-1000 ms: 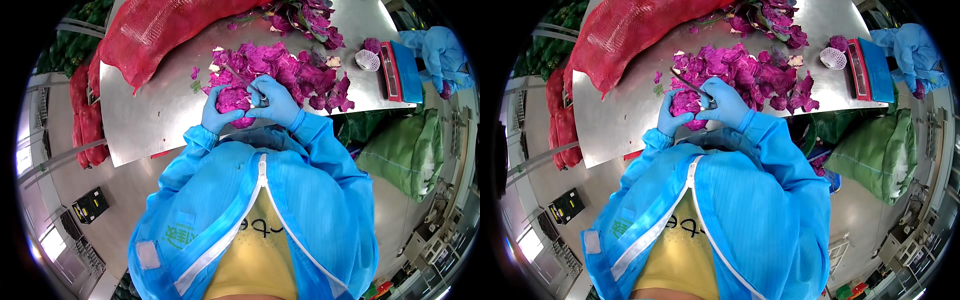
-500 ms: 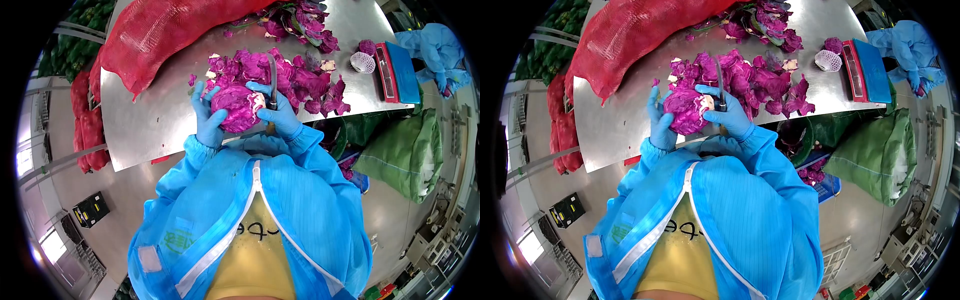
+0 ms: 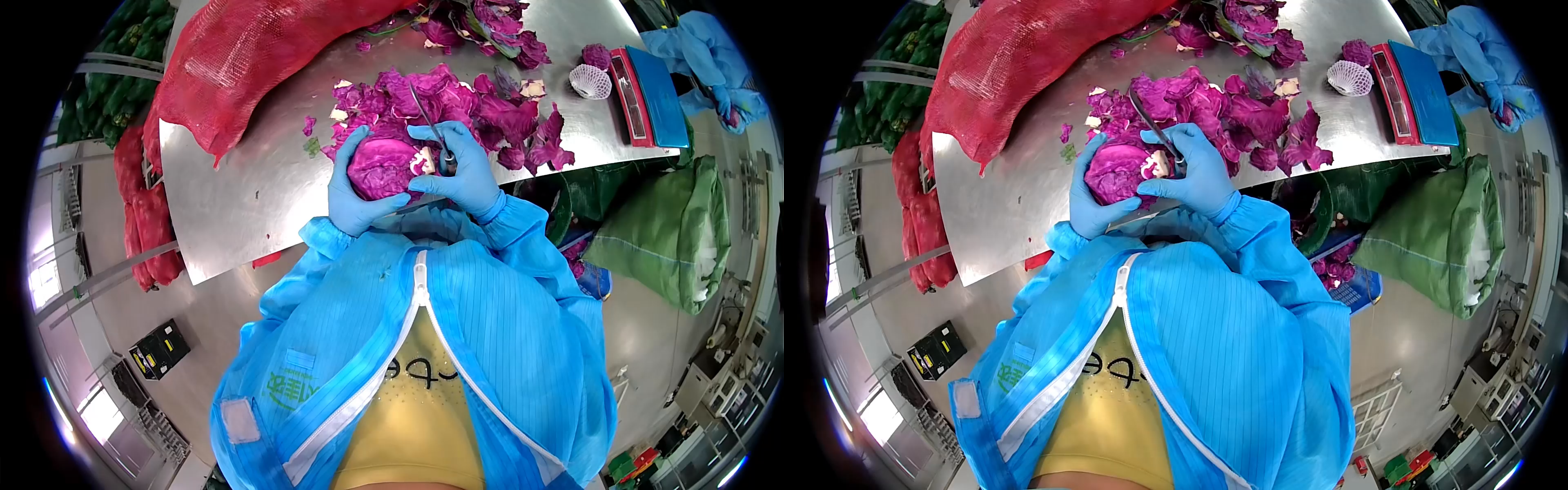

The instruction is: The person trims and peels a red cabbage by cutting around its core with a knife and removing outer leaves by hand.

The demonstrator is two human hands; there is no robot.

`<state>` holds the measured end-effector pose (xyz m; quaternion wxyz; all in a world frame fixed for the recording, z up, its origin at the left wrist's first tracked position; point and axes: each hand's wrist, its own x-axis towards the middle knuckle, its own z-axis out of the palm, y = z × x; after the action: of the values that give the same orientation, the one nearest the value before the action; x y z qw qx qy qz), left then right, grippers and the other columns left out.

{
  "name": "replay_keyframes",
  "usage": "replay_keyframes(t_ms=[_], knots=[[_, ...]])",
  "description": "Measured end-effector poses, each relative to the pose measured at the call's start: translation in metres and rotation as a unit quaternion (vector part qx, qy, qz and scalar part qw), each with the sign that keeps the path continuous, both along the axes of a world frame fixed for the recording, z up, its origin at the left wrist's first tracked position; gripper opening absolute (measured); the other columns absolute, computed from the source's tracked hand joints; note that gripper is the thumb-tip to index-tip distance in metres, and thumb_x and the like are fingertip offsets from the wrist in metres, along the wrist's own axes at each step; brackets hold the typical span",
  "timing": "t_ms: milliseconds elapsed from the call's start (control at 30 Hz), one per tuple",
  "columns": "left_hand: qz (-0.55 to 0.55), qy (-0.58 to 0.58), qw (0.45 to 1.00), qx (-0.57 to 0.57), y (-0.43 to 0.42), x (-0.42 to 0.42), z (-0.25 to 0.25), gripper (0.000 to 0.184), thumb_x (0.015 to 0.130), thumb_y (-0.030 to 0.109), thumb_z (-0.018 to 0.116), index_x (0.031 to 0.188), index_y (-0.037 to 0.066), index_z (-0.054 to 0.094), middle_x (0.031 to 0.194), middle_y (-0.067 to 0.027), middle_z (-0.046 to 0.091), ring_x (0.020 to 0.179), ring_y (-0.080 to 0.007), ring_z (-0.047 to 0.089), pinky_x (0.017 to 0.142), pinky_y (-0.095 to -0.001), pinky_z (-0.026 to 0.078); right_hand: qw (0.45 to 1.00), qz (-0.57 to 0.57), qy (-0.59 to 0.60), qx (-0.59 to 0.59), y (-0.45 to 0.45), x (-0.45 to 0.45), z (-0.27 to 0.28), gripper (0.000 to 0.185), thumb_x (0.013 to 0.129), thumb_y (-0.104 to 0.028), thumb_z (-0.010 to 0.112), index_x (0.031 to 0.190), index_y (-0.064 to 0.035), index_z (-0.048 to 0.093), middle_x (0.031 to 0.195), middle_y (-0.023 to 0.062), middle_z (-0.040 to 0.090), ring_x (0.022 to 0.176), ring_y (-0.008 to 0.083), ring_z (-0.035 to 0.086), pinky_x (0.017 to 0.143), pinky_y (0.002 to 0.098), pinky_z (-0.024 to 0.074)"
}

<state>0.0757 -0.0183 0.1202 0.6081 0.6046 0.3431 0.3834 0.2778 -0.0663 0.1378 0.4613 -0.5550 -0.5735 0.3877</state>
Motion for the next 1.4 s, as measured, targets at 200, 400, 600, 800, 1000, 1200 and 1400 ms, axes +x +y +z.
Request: replay_keyframes(t_ms=[200, 400, 600, 800, 1000, 1200, 1400], knots=[[0.003, 0.025, 0.998, 0.066, 0.002, -0.001, 0.005, 0.104, 0.052, 0.02, 0.089, 0.139, 0.007, 0.032, 0.133, -0.0144, 0.044, 0.118, -0.0265, 0.051, 0.101, -0.0393, 0.043, 1.0, 0.013, -0.011, -0.017, -0.007, 0.0, 0.004, 0.062, 0.069, -0.031, 0.079, 0.123, -0.0087, 0.06, 0.11, 0.0079, 0.056, 0.098, 0.0211, 0.054, 0.087, 0.0316, 0.043], [-0.001, 0.046, 0.994, 0.097, 0.002, -0.003, 0.002, 0.106, 0.052, 0.021, 0.089, 0.139, 0.006, 0.031, 0.133, -0.0147, 0.044, 0.118, -0.0268, 0.05, 0.101, -0.0391, 0.043, 0.997, 0.013, -0.061, 0.05, -0.01, 0.0, -0.006, 0.052, 0.078, -0.031, 0.071, 0.123, -0.0085, 0.058, 0.119, 0.013, 0.059, 0.106, 0.0254, 0.058, 0.089, 0.035, 0.0485], [0.018, 0.048, 0.995, 0.089, -0.002, 0.001, -0.008, 0.106, 0.053, 0.022, 0.089, 0.139, 0.005, 0.03, 0.132, -0.0151, 0.044, 0.119, -0.0269, 0.05, 0.101, -0.0388, 0.042, 0.994, -0.023, -0.053, 0.088, -0.012, -0.008, -0.02, 0.043, 0.085, -0.023, 0.066, 0.124, -0.0083, 0.057, 0.119, 0.0134, 0.06, 0.109, 0.0261, 0.06, 0.091, 0.0333, 0.0492], [0.058, 0.09, 0.989, 0.104, -0.009, 0.004, -0.011, 0.104, 0.053, 0.022, 0.089, 0.138, 0.005, 0.032, 0.131, -0.0162, 0.045, 0.118, -0.0281, 0.049, 0.1, -0.0394, 0.043, 0.991, -0.109, -0.077, -0.004, -0.013, -0.012, -0.037, 0.035, 0.085, -0.014, 0.063, 0.119, -0.008, 0.06, 0.109, 0.0125, 0.065, 0.092, 0.0255, 0.066, 0.076, 0.0313, 0.0535], [0.089, 0.088, 0.984, 0.124, -0.007, 0.004, -0.012, 0.106, 0.05, 0.022, 0.09, 0.138, 0.005, 0.032, 0.128, -0.016, 0.045, 0.116, -0.0281, 0.05, 0.098, -0.0396, 0.043, 0.97, -0.234, -0.02, 0.059, -0.014, -0.011, -0.035, 0.031, 0.083, -0.02, 0.067, 0.11, -0.0049, 0.062, 0.093, 0.0099, 0.066, 0.077, 0.0189, 0.064, 0.069, 0.0297, 0.051], [0.09, 0.119, 0.98, 0.132, -0.002, 0.0, -0.012, 0.107, 0.05, 0.023, 0.09, 0.138, 0.006, 0.031, 0.128, -0.0155, 0.043, 0.116, -0.0283, 0.05, 0.099, -0.0397, 0.042, 0.99, -0.126, 0.036, -0.052, -0.01, -0.017, -0.02, 0.042, 0.072, -0.031, 0.078, 0.097, -0.0031, 0.061, 0.081, 0.0065, 0.063, 0.071, 0.0142, 0.059, 0.066, 0.0296, 0.0492], [0.072, 0.182, 0.952, 0.236, 0.001, -0.004, -0.011, 0.11, 0.047, 0.029, 0.09, 0.138, 0.009, 0.031, 0.13, -0.018, 0.04, 0.12, -0.0335, 0.045, 0.1, -0.0421, 0.041, 0.996, -0.068, -0.007, -0.063, 0.0, -0.007, -0.027, 0.039, 0.069, -0.027, 0.08, 0.095, -0.0065, 0.06, 0.076, 0.0034, 0.062, 0.067, 0.0095, 0.057, 0.062, 0.0265, 0.0461]])
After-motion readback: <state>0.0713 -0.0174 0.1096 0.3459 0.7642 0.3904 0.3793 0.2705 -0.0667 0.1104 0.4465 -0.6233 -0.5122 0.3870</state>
